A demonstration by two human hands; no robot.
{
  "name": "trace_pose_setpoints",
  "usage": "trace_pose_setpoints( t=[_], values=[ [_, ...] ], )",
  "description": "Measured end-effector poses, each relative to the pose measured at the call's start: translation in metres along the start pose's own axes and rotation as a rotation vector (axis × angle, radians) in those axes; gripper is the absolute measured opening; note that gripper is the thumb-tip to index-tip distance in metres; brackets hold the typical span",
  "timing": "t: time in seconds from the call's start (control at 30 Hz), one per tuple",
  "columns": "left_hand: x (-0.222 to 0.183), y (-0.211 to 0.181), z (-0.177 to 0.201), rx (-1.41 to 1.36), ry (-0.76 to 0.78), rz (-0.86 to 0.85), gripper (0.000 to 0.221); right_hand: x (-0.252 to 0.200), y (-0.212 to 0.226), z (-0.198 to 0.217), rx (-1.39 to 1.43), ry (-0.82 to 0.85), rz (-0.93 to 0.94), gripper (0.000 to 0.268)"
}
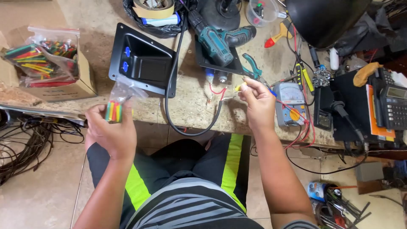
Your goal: The person is repairing an electronic device by stripping wires, twisting them together, soldering connections, and moving a large electronic unit at a workbench.
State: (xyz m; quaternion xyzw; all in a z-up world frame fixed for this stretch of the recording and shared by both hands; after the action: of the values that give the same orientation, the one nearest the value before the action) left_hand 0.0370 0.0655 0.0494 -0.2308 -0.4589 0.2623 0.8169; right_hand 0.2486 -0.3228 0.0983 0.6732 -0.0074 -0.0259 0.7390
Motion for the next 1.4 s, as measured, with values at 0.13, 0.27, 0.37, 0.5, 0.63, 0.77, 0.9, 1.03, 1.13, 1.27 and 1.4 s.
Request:
trace_pose_setpoints(
  t=[0.13, 0.27, 0.37, 0.5, 0.63, 0.77, 0.9, 1.03, 1.13, 1.27, 1.4],
  values=[
    [-0.002, 0.001, -0.002, 0.014, -0.055, 0.089, 0.046, 0.009, 0.009, -0.007, -0.051, -0.005, 0.033, 0.026],
    [0.012, -0.023, 0.007, 0.004, -0.148, 0.176, 0.036, 0.010, 0.010, -0.023, -0.074, 0.062, -0.031, 0.025],
    [0.015, -0.027, 0.002, 0.060, -0.168, 0.230, 0.042, 0.009, 0.011, -0.030, -0.101, 0.127, -0.088, 0.025],
    [0.014, -0.044, 0.014, 0.061, -0.215, 0.231, 0.057, 0.008, 0.016, -0.035, -0.100, 0.209, -0.062, 0.024],
    [-0.013, -0.106, 0.004, -0.099, -0.212, -0.127, 0.056, 0.011, 0.007, -0.032, -0.080, 0.159, -0.014, 0.025],
    [-0.043, -0.185, -0.081, -0.274, 0.218, -0.325, 0.046, 0.018, -0.007, -0.027, -0.052, 0.184, -0.059, 0.024],
    [-0.059, -0.208, -0.135, -0.197, 0.451, -0.357, 0.047, 0.018, -0.017, -0.026, 0.018, 0.197, -0.142, 0.027],
    [-0.062, -0.204, -0.148, -0.225, 0.466, -0.312, 0.031, 0.021, -0.021, -0.025, -0.022, 0.230, -0.131, 0.026],
    [-0.060, -0.201, -0.151, -0.364, 0.469, -0.265, 0.025, 0.025, -0.016, -0.022, -0.012, 0.264, -0.127, 0.025],
    [-0.054, -0.200, -0.150, -0.457, 0.530, -0.231, 0.019, 0.027, -0.007, -0.027, -0.063, 0.387, -0.122, 0.025],
    [-0.052, -0.194, -0.151, -0.542, 0.563, -0.188, 0.019, 0.028, -0.015, -0.032, -0.082, 0.469, -0.124, 0.025]
  ],
)
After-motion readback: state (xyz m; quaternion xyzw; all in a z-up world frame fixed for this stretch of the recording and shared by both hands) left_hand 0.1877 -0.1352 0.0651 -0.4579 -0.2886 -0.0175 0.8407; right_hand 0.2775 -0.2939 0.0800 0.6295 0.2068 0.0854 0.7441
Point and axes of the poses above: each hand's wrist, its own x-axis towards the middle knuckle, its own z-axis out of the back of the hand, y = z × x, the point moved 9 cm from there along x, towards the middle knuckle, and after that the axes turned 7 degrees about -z, right-handed, at the moved point
